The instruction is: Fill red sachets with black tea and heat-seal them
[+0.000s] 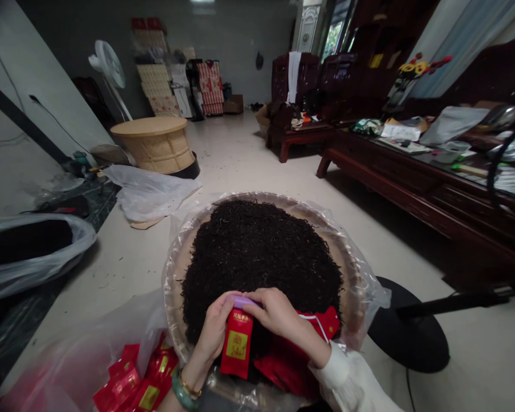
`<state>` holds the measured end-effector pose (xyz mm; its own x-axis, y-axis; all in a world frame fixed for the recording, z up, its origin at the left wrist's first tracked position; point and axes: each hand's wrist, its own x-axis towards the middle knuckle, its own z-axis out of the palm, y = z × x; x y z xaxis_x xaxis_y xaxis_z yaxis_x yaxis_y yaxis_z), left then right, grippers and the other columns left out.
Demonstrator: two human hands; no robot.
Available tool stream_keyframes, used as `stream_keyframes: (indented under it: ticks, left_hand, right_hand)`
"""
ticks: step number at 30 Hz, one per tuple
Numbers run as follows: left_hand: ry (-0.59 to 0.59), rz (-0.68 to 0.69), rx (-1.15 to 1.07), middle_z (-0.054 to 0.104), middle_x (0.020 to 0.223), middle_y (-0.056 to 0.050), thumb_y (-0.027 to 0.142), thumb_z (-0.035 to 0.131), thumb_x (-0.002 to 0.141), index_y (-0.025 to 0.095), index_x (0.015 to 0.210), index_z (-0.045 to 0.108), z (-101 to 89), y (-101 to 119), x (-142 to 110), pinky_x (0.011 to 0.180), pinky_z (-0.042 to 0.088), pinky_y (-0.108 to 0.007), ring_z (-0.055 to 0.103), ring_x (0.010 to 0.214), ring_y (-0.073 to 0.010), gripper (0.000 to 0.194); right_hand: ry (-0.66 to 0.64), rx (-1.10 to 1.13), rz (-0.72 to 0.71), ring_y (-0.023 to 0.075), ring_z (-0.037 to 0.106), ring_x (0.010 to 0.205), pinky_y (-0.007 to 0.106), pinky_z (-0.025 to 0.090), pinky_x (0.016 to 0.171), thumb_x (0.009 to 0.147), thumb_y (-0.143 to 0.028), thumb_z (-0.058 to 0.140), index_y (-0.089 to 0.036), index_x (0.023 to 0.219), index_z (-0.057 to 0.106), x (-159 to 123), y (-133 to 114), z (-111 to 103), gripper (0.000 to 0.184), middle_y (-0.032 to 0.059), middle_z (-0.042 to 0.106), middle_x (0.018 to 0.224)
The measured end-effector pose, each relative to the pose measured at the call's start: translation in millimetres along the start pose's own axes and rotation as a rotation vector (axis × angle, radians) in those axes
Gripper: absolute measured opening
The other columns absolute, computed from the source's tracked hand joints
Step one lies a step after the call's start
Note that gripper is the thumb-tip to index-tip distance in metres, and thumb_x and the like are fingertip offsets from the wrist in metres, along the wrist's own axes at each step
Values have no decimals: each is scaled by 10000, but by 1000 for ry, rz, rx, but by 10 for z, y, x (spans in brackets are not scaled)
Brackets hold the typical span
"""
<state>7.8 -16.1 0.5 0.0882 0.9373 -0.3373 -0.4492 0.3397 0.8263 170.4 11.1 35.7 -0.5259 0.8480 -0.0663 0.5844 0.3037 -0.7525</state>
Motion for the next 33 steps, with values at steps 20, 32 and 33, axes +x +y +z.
stream_keyframes:
  ticks: [20,32,33]
  left_hand:
    - [-155,-311,54,742,792,-122,823,478,669,101,1124,610,-36,-109,-36,482,461,-264,656,504,-187,864]
    - [-164,-345,128,678,518,-115,894,275,667,85,765,703,-55,-76,-18,478,446,-260,597,426,-172,921]
    - [-165,-355,137,662,489,-112,895,266,669,80,769,707,-61,-79,-22,479,445,-262,598,427,-178,932]
  right_hand:
    - [10,9,37,155,581,622,232,374,580,943,-458,427,-174,786,704,0,-52,-37,427,22,672,691]
    - [12,61,53,142,549,630,231,375,584,934,-489,432,-172,787,694,-21,2,-202,437,8,655,692]
    - [14,49,46,139,548,626,229,374,584,937,-487,429,-174,773,688,-25,-7,-187,439,6,650,686]
